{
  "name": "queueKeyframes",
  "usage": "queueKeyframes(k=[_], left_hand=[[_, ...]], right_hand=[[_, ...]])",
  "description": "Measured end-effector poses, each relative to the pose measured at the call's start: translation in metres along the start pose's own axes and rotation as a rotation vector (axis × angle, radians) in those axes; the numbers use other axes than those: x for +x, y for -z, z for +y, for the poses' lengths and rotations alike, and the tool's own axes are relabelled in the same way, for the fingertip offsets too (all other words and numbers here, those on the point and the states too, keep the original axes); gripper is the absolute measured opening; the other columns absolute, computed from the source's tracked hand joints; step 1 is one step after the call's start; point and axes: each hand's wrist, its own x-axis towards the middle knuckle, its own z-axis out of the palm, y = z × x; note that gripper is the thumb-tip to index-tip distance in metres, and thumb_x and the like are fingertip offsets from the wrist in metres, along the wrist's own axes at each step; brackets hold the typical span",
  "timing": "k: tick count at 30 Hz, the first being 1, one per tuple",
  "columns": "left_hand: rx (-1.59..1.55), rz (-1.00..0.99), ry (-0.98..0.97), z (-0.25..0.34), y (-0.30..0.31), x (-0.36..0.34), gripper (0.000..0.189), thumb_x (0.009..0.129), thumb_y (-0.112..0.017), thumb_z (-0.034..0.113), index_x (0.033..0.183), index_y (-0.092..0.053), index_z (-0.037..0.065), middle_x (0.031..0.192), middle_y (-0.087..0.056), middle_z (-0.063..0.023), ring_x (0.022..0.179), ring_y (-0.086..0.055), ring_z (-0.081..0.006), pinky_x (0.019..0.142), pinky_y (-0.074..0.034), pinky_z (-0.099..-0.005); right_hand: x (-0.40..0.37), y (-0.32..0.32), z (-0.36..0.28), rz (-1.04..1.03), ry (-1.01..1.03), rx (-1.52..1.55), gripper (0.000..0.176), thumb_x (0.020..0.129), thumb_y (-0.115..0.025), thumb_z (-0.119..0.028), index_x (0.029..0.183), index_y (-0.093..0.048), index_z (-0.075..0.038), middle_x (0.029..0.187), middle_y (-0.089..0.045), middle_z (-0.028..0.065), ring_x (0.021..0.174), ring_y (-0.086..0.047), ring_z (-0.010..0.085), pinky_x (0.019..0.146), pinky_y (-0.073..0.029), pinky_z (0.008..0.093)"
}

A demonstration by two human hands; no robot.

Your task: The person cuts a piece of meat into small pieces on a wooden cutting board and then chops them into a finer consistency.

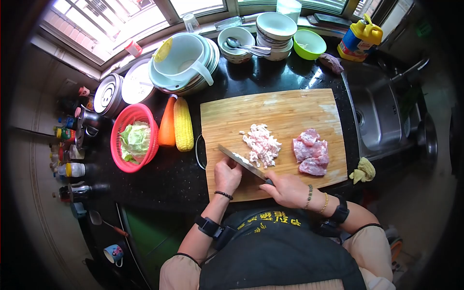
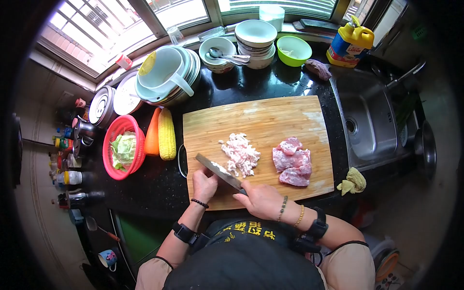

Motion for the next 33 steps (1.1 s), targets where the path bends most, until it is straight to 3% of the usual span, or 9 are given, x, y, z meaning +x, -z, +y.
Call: queueKeyframes(k=[3,6,11,17,20,22,25,30,33], left_hand=[[-0.037,-0.021,0.089,0.0,0.0,0.0,0.021,0.076,-0.067,0.015,0.086,-0.064,-0.004,0.072,-0.067,-0.0145,0.068,-0.066,-0.0253,0.064,-0.049,-0.0349],[-0.037,-0.004,-0.011,-0.016,-0.006,0.002,0.021,0.077,-0.067,0.017,0.083,-0.064,-0.003,0.068,-0.065,-0.0125,0.064,-0.064,-0.0238,0.062,-0.049,-0.0344],[-0.048,0.031,-0.113,-0.011,-0.005,-0.002,0.026,0.077,-0.067,0.018,0.093,-0.062,-0.001,0.075,-0.067,-0.0144,0.07,-0.065,-0.026,0.065,-0.049,-0.0352],[0.394,0.068,-0.274,0.021,-0.003,-0.033,0.021,0.076,-0.064,0.016,0.091,-0.055,0.005,0.078,-0.059,-0.0146,0.074,-0.061,-0.0345,0.063,-0.047,-0.0439],[0.51,0.009,-0.505,0.019,0.004,-0.027,0.017,0.076,-0.058,0.007,0.092,-0.051,0.007,0.083,-0.052,-0.0154,0.072,-0.056,-0.0378,0.06,-0.044,-0.0474],[0.538,-0.032,-0.571,0.017,0.013,-0.015,0.016,0.076,-0.057,0.006,0.091,-0.051,0.008,0.084,-0.052,-0.0152,0.072,-0.057,-0.0378,0.059,-0.045,-0.0476],[0.562,-0.079,-0.664,0.021,0.018,-0.003,0.016,0.076,-0.056,0.005,0.09,-0.051,0.008,0.087,-0.052,-0.0157,0.073,-0.057,-0.0381,0.059,-0.045,-0.0484],[0.433,-0.086,-0.642,0.03,0.016,0.004,0.013,0.078,-0.063,0.015,0.082,-0.056,0.006,0.084,-0.053,-0.0168,0.071,-0.057,-0.0365,0.058,-0.045,-0.0449],[0.39,0.021,-0.574,0.034,0.02,0.008,0.026,0.078,-0.07,0.026,0.076,-0.057,0.004,0.071,-0.056,-0.0152,0.065,-0.058,-0.0316,0.056,-0.044,-0.0409]], right_hand=[[-0.021,0.019,-0.004,-0.105,-0.032,0.006,0.039,0.093,-0.046,-0.039,0.1,-0.049,-0.001,0.072,-0.061,0.0247,0.069,-0.06,0.0423,0.063,-0.047,0.0501],[-0.028,0.02,-0.005,-0.145,-0.074,-0.047,0.04,0.093,-0.045,-0.04,0.1,-0.048,0.0,0.075,-0.061,0.026,0.07,-0.061,0.0427,0.064,-0.047,0.0502],[0.014,-0.008,-0.003,-0.012,0.027,0.012,0.043,0.094,-0.043,-0.042,0.1,-0.047,0.001,0.077,-0.061,0.027,0.073,-0.061,0.0426,0.065,-0.048,0.0507],[0.013,-0.015,0.015,0.087,-0.003,0.099,0.038,0.093,-0.046,-0.04,0.101,-0.05,-0.003,0.078,-0.061,0.0263,0.076,-0.059,0.0444,0.067,-0.046,0.0517],[0.003,-0.007,0.024,0.144,0.086,0.18,0.043,0.093,-0.045,-0.043,0.1,-0.051,-0.001,0.073,-0.062,0.0231,0.065,-0.063,0.0366,0.062,-0.049,0.047],[-0.014,0.017,0.013,-0.048,-0.196,0.407,0.042,0.093,-0.045,-0.042,0.099,-0.052,-0.002,0.067,-0.062,0.0177,0.052,-0.062,0.028,0.058,-0.049,0.0416],[-0.027,0.018,0.016,-0.006,-0.221,0.453,0.042,0.093,-0.045,-0.042,0.097,-0.053,-0.001,0.063,-0.06,0.0138,0.043,-0.058,0.0209,0.055,-0.048,0.038],[-0.039,0.003,0.0,0.182,-0.169,0.287,0.037,0.092,-0.049,-0.039,0.099,-0.054,-0.003,0.078,-0.062,0.0245,0.076,-0.059,0.0428,0.066,-0.047,0.0482],[-0.038,-0.018,-0.001,0.269,-0.114,0.239,0.036,0.091,-0.05,-0.038,0.099,-0.054,-0.003,0.077,-0.062,0.024,0.075,-0.06,0.0419,0.066,-0.047,0.0477]])
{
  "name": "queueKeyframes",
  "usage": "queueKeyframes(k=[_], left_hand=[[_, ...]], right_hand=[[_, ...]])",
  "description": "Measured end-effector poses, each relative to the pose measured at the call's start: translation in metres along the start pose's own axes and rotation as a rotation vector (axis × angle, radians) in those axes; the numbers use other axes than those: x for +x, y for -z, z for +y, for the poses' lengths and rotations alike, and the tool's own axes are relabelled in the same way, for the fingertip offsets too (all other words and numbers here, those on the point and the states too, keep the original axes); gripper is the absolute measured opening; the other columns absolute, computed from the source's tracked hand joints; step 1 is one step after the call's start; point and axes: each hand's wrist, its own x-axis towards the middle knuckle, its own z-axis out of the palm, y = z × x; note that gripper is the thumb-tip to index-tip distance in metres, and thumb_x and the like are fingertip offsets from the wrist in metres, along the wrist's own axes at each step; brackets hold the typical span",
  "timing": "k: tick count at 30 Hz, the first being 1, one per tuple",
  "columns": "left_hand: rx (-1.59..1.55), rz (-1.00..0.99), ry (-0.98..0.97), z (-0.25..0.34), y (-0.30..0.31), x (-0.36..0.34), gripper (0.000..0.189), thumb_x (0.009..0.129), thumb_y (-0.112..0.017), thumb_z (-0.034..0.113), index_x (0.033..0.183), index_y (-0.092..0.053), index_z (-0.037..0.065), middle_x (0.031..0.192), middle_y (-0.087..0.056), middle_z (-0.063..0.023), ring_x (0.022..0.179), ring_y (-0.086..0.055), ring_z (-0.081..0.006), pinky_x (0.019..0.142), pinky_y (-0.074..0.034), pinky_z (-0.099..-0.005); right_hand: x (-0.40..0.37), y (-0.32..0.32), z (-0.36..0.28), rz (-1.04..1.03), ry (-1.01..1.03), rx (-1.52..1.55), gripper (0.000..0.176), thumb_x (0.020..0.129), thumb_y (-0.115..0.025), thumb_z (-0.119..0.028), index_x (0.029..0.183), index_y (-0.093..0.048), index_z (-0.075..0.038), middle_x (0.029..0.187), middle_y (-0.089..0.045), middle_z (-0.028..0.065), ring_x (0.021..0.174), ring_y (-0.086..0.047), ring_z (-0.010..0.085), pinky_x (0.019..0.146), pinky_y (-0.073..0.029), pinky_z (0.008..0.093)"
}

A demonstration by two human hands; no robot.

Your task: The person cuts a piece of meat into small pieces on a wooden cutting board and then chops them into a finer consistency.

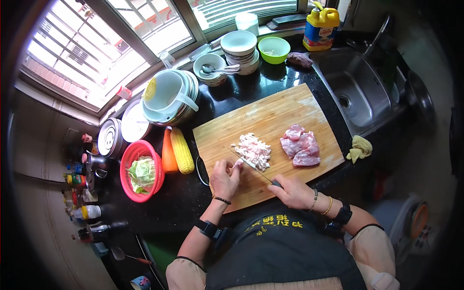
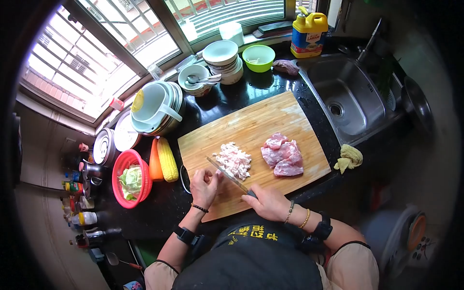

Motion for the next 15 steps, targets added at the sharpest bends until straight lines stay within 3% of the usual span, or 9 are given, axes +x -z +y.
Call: queueKeyframes(k=[2,8,15], left_hand=[[-0.108,-0.11,0.239,-0.005,-0.005,0.002,0.026,0.077,-0.071,0.026,0.076,-0.057,0.004,0.065,-0.057,-0.0127,0.061,-0.058,-0.0294,0.056,-0.044,-0.0389],[-0.205,-0.199,0.388,-0.021,-0.023,0.015,0.02,0.076,-0.069,0.022,0.073,-0.059,0.005,0.062,-0.06,-0.0092,0.059,-0.059,-0.0238,0.058,-0.047,-0.0357],[-0.256,-0.19,0.356,-0.024,-0.028,0.018,0.022,0.074,-0.07,0.022,0.078,-0.062,0.001,0.069,-0.065,-0.0115,0.065,-0.063,-0.0246,0.062,-0.048,-0.0353]], right_hand=[[-0.004,-0.009,-0.003,0.017,0.003,-0.016,0.036,0.091,-0.051,-0.037,0.1,-0.053,-0.003,0.076,-0.062,0.0235,0.073,-0.06,0.0416,0.064,-0.047,0.0479],[-0.013,-0.021,-0.02,0.061,-0.091,-0.185,0.036,0.092,-0.048,-0.039,0.097,-0.048,-0.003,0.071,-0.061,0.0231,0.068,-0.061,0.0407,0.061,-0.048,0.0484],[0.023,-0.039,-0.028,0.049,-0.112,-0.248,0.04,0.093,-0.045,-0.04,0.1,-0.045,-0.001,0.071,-0.062,0.0243,0.069,-0.061,0.0417,0.061,-0.048,0.0497]])
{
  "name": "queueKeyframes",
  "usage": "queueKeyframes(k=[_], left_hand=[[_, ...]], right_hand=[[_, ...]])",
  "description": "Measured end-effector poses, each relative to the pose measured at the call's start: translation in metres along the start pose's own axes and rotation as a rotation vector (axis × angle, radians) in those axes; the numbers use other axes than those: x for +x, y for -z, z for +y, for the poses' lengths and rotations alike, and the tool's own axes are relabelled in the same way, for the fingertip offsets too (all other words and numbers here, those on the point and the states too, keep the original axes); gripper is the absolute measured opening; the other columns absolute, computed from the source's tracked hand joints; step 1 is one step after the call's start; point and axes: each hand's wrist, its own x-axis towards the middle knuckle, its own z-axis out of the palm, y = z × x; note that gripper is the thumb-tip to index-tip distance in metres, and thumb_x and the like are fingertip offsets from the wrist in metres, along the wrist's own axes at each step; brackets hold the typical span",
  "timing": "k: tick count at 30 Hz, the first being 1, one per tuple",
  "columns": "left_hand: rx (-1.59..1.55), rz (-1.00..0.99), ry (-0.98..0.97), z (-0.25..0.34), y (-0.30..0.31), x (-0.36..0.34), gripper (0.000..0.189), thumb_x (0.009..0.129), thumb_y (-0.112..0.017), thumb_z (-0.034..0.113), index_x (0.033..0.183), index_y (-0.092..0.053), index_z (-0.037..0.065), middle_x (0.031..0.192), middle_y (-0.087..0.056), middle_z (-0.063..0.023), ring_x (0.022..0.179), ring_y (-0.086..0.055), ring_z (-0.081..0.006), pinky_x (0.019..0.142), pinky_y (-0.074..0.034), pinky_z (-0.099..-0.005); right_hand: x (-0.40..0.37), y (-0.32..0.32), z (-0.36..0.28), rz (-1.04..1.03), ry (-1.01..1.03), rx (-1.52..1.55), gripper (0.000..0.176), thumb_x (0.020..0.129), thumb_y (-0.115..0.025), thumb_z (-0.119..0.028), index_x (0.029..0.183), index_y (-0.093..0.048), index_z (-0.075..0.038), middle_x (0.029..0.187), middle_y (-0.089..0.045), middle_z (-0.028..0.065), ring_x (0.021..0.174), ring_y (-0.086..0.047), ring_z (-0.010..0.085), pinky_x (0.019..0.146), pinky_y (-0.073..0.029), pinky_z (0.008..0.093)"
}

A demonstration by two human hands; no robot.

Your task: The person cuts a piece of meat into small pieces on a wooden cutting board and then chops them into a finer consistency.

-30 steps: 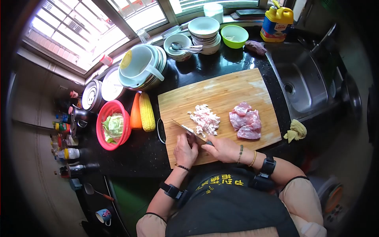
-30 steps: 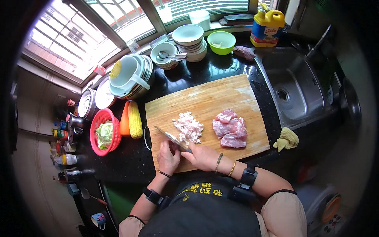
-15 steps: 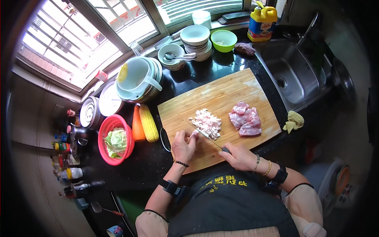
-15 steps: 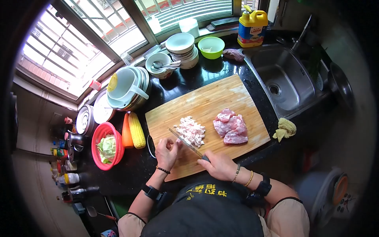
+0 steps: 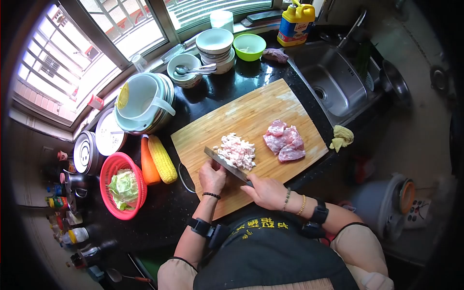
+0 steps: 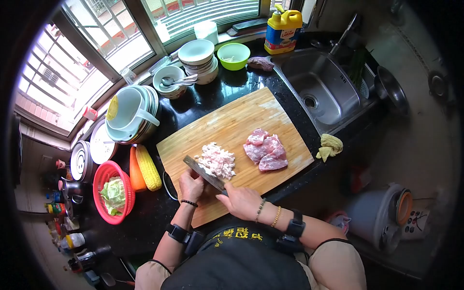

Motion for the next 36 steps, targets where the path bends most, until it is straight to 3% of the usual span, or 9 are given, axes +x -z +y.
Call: queueKeyframes(k=[11,13,19,25,28,33,36], left_hand=[[-0.104,-0.026,0.034,-0.011,-0.003,0.002,0.021,0.072,-0.069,0.021,0.08,-0.063,0.002,0.071,-0.066,-0.0127,0.066,-0.064,-0.0284,0.064,-0.049,-0.0365],[0.023,-0.056,0.04,-0.001,0.002,0.0,0.02,0.072,-0.069,0.02,0.082,-0.064,0.003,0.072,-0.066,-0.0134,0.068,-0.064,-0.0297,0.065,-0.049,-0.0372],[-0.044,-0.042,0.038,-0.006,-0.001,0.001,0.022,0.073,-0.069,0.02,0.085,-0.066,0.002,0.075,-0.067,-0.0157,0.073,-0.066,-0.03,0.066,-0.049,-0.038],[-0.035,-0.036,0.075,-0.001,0.001,-0.001,0.017,0.073,-0.068,0.019,0.077,-0.063,0.003,0.072,-0.066,-0.0133,0.069,-0.064,-0.0293,0.063,-0.049,-0.0372],[0.043,-0.057,0.058,0.003,0.003,-0.003,0.016,0.073,-0.068,0.019,0.076,-0.063,0.004,0.071,-0.065,-0.0127,0.068,-0.064,-0.0297,0.063,-0.049,-0.0373],[-0.014,-0.031,0.039,-0.004,0.0,-0.001,0.021,0.073,-0.069,0.02,0.086,-0.066,0.003,0.078,-0.067,-0.016,0.075,-0.066,-0.0318,0.067,-0.05,-0.0391],[-0.023,-0.065,0.041,0.002,0.004,-0.005,0.025,0.073,-0.068,0.018,0.091,-0.065,0.001,0.081,-0.068,-0.018,0.078,-0.067,-0.0303,0.068,-0.05,-0.0383]], right_hand=[[-0.031,0.016,-0.008,-0.003,0.008,-0.01,0.037,0.092,-0.048,-0.038,0.097,-0.047,-0.002,0.069,-0.061,0.0249,0.067,-0.061,0.0422,0.06,-0.048,0.0505],[-0.033,0.016,-0.007,-0.03,-0.015,-0.056,0.036,0.091,-0.049,-0.037,0.097,-0.047,-0.002,0.067,-0.06,0.0245,0.065,-0.06,0.0425,0.057,-0.048,0.0507],[0.002,-0.003,0.001,0.029,0.029,-0.023,0.036,0.091,-0.049,-0.037,0.096,-0.047,-0.002,0.068,-0.06,0.025,0.067,-0.061,0.043,0.059,-0.048,0.0507],[-0.033,0.024,0.003,-0.03,0.026,0.033,0.037,0.091,-0.049,-0.038,0.1,-0.049,-0.002,0.073,-0.061,0.0258,0.074,-0.061,0.0434,0.065,-0.048,0.0501],[-0.037,0.026,0.002,-0.079,0.001,0.001,0.038,0.091,-0.049,-0.038,0.103,-0.049,-0.002,0.071,-0.061,0.0259,0.071,-0.06,0.0439,0.063,-0.048,0.0507],[0.0,0.007,0.002,-0.048,0.043,-0.057,0.037,0.091,-0.048,-0.038,0.099,-0.047,-0.002,0.068,-0.06,0.0259,0.067,-0.06,0.0439,0.061,-0.047,0.0521],[0.014,0.006,-0.01,-0.063,0.002,-0.061,0.034,0.091,-0.05,-0.034,0.108,-0.048,-0.004,0.074,-0.061,0.0268,0.072,-0.06,0.0434,0.062,-0.047,0.051]])
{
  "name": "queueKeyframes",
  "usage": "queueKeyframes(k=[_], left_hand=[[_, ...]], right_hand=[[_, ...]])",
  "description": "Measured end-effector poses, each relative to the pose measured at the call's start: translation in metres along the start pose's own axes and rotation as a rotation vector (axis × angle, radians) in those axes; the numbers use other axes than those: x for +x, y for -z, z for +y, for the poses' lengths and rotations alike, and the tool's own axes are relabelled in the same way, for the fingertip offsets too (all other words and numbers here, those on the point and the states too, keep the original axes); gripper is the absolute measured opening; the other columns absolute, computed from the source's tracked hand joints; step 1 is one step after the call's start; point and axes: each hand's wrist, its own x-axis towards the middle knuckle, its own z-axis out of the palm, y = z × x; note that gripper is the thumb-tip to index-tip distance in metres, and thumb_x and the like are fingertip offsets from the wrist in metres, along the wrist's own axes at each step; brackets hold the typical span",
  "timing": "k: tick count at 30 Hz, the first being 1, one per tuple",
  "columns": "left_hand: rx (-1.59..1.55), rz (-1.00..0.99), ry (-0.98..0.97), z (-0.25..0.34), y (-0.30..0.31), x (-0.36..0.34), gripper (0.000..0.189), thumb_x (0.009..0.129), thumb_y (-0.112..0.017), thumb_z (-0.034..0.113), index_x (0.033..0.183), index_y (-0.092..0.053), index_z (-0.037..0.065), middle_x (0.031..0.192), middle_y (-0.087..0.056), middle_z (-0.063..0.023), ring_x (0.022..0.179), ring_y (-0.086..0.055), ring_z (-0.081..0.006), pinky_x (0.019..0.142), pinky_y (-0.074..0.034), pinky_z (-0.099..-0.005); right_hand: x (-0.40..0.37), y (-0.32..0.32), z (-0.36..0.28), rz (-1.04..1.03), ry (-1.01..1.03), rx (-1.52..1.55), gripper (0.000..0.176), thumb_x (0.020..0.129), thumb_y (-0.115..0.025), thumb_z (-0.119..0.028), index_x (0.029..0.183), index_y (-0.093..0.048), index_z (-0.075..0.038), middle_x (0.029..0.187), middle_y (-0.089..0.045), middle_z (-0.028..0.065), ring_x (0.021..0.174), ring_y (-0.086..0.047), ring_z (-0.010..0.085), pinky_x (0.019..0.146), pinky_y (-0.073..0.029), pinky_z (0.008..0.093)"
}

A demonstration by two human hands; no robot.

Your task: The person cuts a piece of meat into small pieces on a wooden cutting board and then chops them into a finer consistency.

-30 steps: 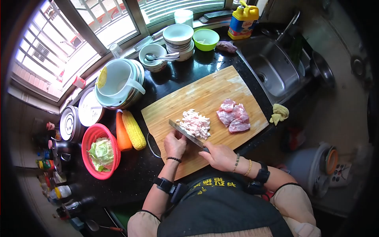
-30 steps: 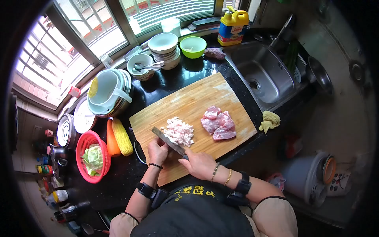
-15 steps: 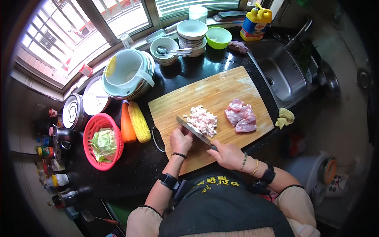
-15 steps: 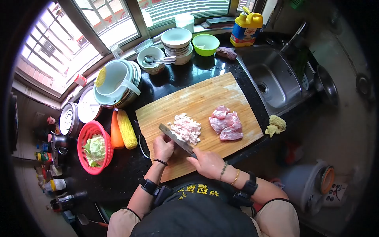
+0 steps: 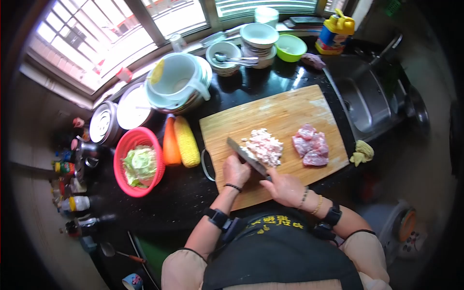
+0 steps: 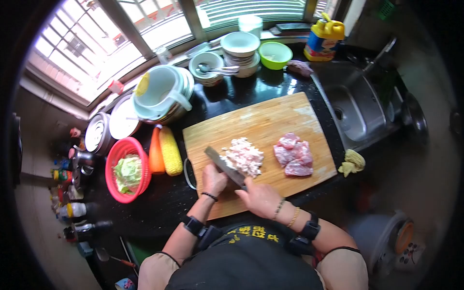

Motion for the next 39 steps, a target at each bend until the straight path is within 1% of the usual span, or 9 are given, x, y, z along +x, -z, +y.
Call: queueKeyframes(k=[1,3,7,13,19,23,28,35,39], left_hand=[[0.021,-0.012,0.022,0.003,0.002,-0.001,0.025,0.074,-0.068,0.016,0.092,-0.064,-0.001,0.081,-0.068,-0.0179,0.076,-0.067,-0.0275,0.068,-0.05,-0.0356],[0.052,-0.012,0.027,0.009,0.004,-0.002,0.02,0.075,-0.066,0.021,0.086,-0.064,0.004,0.079,-0.066,-0.0178,0.076,-0.064,-0.0337,0.066,-0.049,-0.0422],[0.064,0.055,0.018,0.003,-0.002,-0.003,0.019,0.074,-0.066,0.023,0.078,-0.061,0.005,0.075,-0.064,-0.0171,0.075,-0.063,-0.0339,0.066,-0.048,-0.0438],[0.064,0.049,0.033,0.005,-0.001,-0.003,0.022,0.075,-0.068,0.021,0.087,-0.062,0.004,0.077,-0.065,-0.0164,0.077,-0.064,-0.0343,0.069,-0.049,-0.0421],[-0.034,0.063,-0.019,0.004,0.005,-0.009,0.024,0.075,-0.065,0.022,0.091,-0.063,0.003,0.081,-0.066,-0.0182,0.08,-0.064,-0.0345,0.071,-0.05,-0.042],[0.044,0.123,0.076,0.008,0.003,-0.013,0.029,0.077,-0.065,0.03,0.074,-0.06,0.002,0.07,-0.063,-0.0193,0.069,-0.063,-0.035,0.062,-0.048,-0.0431],[0.001,0.142,0.045,0.0,-0.003,-0.01,0.029,0.075,-0.069,0.028,0.07,-0.058,0.002,0.064,-0.061,-0.0177,0.063,-0.062,-0.0317,0.059,-0.048,-0.0393],[-0.019,0.099,0.054,0.0,-0.004,-0.008,0.022,0.073,-0.071,0.02,0.069,-0.058,0.003,0.065,-0.062,-0.0153,0.061,-0.061,-0.0299,0.059,-0.048,-0.0376],[-0.023,0.066,0.086,0.006,0.001,-0.009,0.018,0.074,-0.068,0.017,0.081,-0.063,0.001,0.074,-0.066,-0.0162,0.07,-0.065,-0.031,0.064,-0.05,-0.0375]], right_hand=[[0.001,-0.002,0.007,0.025,0.027,0.015,0.035,0.091,-0.049,-0.037,0.101,-0.046,-0.004,0.069,-0.06,0.0257,0.069,-0.06,0.0434,0.06,-0.047,0.0515],[-0.003,-0.004,0.017,0.083,0.087,0.071,0.036,0.091,-0.05,-0.036,0.106,-0.048,-0.003,0.072,-0.061,0.0252,0.07,-0.06,0.0431,0.062,-0.047,0.0512],[-0.034,0.014,0.015,0.013,0.064,0.083,0.032,0.091,-0.051,-0.031,0.107,-0.05,-0.003,0.074,-0.061,0.0254,0.072,-0.059,0.0445,0.063,-0.046,0.0512],[-0.028,0.016,0.011,-0.044,0.029,0.025,0.032,0.091,-0.05,-0.03,0.106,-0.05,-0.002,0.075,-0.061,0.0269,0.073,-0.058,0.046,0.064,-0.045,0.0521],[0.013,-0.005,0.001,0.044,0.127,-0.025,0.035,0.092,-0.048,-0.033,0.106,-0.049,-0.001,0.075,-0.061,0.0272,0.073,-0.059,0.0456,0.064,-0.045,0.0518],[0.008,0.004,0.006,0.031,0.125,0.014,0.035,0.092,-0.048,-0.033,0.106,-0.048,-0.001,0.075,-0.061,0.0262,0.072,-0.059,0.0449,0.063,-0.045,0.051],[-0.011,0.005,0.021,0.004,0.102,0.019,0.033,0.092,-0.049,-0.032,0.105,-0.048,-0.001,0.073,-0.061,0.0254,0.071,-0.059,0.0443,0.062,-0.046,0.0502],[-0.048,0.028,0.02,-0.072,0.08,0.062,0.032,0.091,-0.051,-0.031,0.106,-0.049,-0.002,0.072,-0.061,0.0243,0.071,-0.06,0.0434,0.063,-0.047,0.0491],[-0.031,0.02,0.015,-0.071,0.065,-0.011,0.033,0.091,-0.05,-0.033,0.106,-0.048,-0.002,0.072,-0.061,0.0243,0.07,-0.059,0.0438,0.062,-0.047,0.0499]])
